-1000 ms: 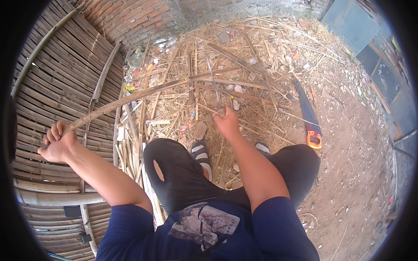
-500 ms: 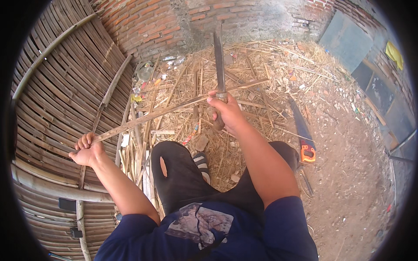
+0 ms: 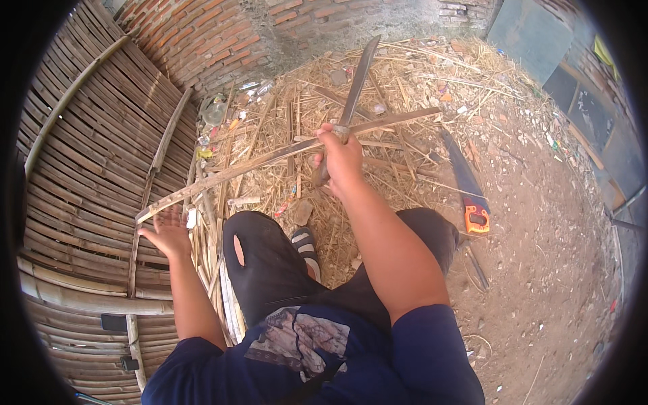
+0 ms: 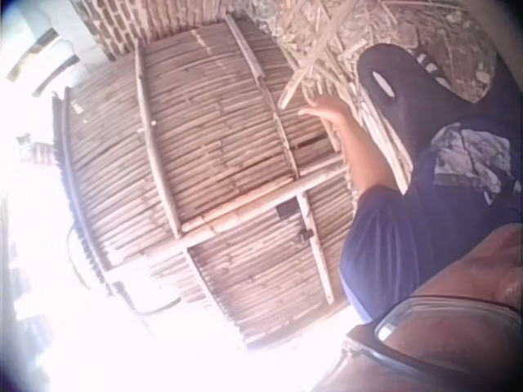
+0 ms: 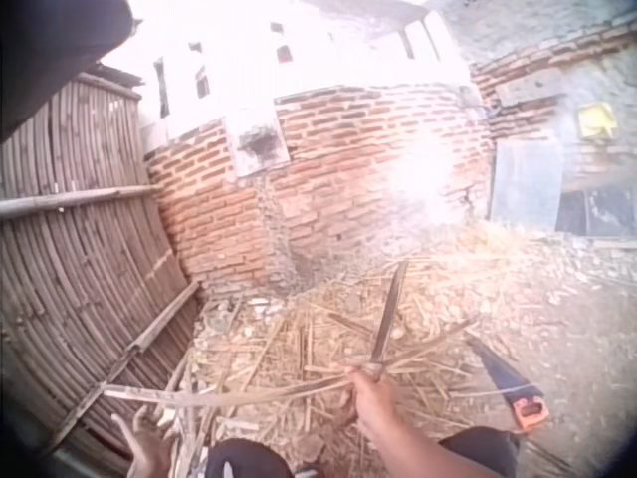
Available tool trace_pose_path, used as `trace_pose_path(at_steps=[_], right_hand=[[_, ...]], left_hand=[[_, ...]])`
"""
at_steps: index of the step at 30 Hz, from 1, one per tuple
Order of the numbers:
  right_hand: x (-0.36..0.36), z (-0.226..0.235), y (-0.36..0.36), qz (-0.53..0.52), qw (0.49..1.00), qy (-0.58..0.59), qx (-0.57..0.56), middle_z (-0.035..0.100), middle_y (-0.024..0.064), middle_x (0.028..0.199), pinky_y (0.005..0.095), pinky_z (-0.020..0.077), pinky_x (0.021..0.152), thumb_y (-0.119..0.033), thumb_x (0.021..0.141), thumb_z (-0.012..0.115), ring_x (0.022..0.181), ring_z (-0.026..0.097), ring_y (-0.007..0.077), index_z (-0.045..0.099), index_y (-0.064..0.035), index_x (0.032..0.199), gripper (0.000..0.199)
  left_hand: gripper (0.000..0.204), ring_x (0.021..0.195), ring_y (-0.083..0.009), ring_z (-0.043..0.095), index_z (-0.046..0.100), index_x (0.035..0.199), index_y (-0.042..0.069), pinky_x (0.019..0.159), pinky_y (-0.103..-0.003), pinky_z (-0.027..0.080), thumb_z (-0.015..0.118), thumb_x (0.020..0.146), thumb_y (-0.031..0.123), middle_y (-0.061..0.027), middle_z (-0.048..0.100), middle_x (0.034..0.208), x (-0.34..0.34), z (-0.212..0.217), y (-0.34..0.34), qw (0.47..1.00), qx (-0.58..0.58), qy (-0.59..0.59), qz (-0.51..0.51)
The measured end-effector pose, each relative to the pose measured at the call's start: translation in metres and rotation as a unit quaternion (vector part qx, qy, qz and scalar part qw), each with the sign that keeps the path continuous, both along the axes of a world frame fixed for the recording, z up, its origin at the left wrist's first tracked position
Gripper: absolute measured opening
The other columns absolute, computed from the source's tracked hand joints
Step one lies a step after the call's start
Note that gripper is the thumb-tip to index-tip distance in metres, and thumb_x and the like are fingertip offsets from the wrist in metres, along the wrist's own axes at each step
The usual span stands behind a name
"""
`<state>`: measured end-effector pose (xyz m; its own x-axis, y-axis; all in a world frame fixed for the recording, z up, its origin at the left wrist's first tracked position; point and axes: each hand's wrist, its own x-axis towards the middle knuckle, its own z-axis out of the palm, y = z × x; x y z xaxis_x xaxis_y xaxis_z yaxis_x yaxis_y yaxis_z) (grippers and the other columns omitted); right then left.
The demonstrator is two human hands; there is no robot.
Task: The person scrapes a thin strip of bamboo with a knife and cuts notches into it by hand while sitting.
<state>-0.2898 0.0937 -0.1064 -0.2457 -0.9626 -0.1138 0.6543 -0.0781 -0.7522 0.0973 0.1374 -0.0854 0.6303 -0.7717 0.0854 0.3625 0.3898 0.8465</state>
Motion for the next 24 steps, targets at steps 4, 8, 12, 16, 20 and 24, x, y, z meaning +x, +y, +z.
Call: trace_pose_path(at_steps=[4, 8, 12, 16, 20, 24], right_hand=[[-0.012, -0.002, 0.005, -0.062, 0.998, 0.009, 0.02, 0.066, 0.0115, 0.107, 0.0282, 0.0466, 0.053, -0.013, 0.091, 0.065, 0.057, 0.054, 0.0136, 0.055, -0.0049, 0.114, 0.026], [-0.02, -0.001, 0.011, -0.094, 0.995, 0.008, 0.017, 0.063, 0.0096, 0.099, 0.0278, 0.0449, 0.048, -0.014, 0.09, 0.067, 0.053, 0.055, 0.0136, 0.057, -0.004, 0.112, 0.026], [-0.015, 0.005, 0.017, -0.099, 0.995, 0.006, 0.015, 0.063, 0.0095, 0.098, 0.0273, 0.0443, 0.048, -0.014, 0.09, 0.067, 0.053, 0.055, 0.0135, 0.057, -0.0038, 0.112, 0.027], [-0.016, 0.004, 0.019, -0.095, 0.995, 0.011, 0.014, 0.063, 0.0101, 0.098, 0.0269, 0.0439, 0.047, -0.014, 0.09, 0.067, 0.053, 0.055, 0.0134, 0.057, -0.0031, 0.114, 0.029], [-0.017, -0.001, 0.02, -0.086, 0.996, 0.026, 0.015, 0.059, 0.0096, 0.101, 0.0274, 0.0448, 0.049, -0.013, 0.09, 0.067, 0.056, 0.054, 0.0133, 0.056, -0.0042, 0.112, 0.026], [-0.019, -0.001, 0.02, -0.103, 0.993, 0.053, 0.032, 0.059, 0.009, 0.102, 0.0278, 0.0454, 0.05, -0.013, 0.09, 0.067, 0.057, 0.053, 0.0132, 0.056, -0.0044, 0.112, 0.026]], left_hand=[[0.056, 0.103, -0.0259, 0.062, 0.047, 0.136, 0.006, 0.085, -0.039, 0.051, 0.049, 0.1, 0.048, -0.0142, 0.055, 0.128, 0.034, -0.109, 0.054, 0.895, 0.315, -0.286, -0.132], [0.054, 0.091, -0.0226, 0.066, 0.052, 0.131, 0.002, 0.08, -0.033, 0.052, 0.073, 0.083, 0.015, -0.0135, 0.063, 0.12, 0.082, -0.22, 0.112, 0.744, 0.364, -0.483, -0.283], [0.061, 0.101, -0.0214, 0.065, 0.051, 0.134, 0.0, 0.085, -0.033, 0.052, 0.076, 0.08, 0.012, -0.0143, 0.062, 0.127, 0.096, -0.247, 0.128, 0.61, 0.358, -0.579, -0.406], [0.071, 0.108, -0.0221, 0.062, 0.049, 0.137, -0.002, 0.089, -0.034, 0.051, 0.08, 0.074, 0.01, -0.012, 0.061, 0.13, 0.079, -0.232, 0.127, 0.722, 0.374, -0.391, -0.431], [0.076, 0.108, -0.0217, 0.062, 0.048, 0.137, -0.002, 0.09, -0.033, 0.051, 0.083, 0.07, 0.007, -0.0084, 0.062, 0.128, 0.082, -0.213, 0.129, 0.762, 0.407, -0.28, -0.418], [0.067, 0.111, -0.0215, 0.06, 0.056, 0.131, 0.001, 0.092, -0.034, 0.05, 0.083, 0.071, 0.01, -0.0123, 0.059, 0.13, 0.049, -0.201, 0.122, 0.684, 0.401, -0.432, -0.43]])
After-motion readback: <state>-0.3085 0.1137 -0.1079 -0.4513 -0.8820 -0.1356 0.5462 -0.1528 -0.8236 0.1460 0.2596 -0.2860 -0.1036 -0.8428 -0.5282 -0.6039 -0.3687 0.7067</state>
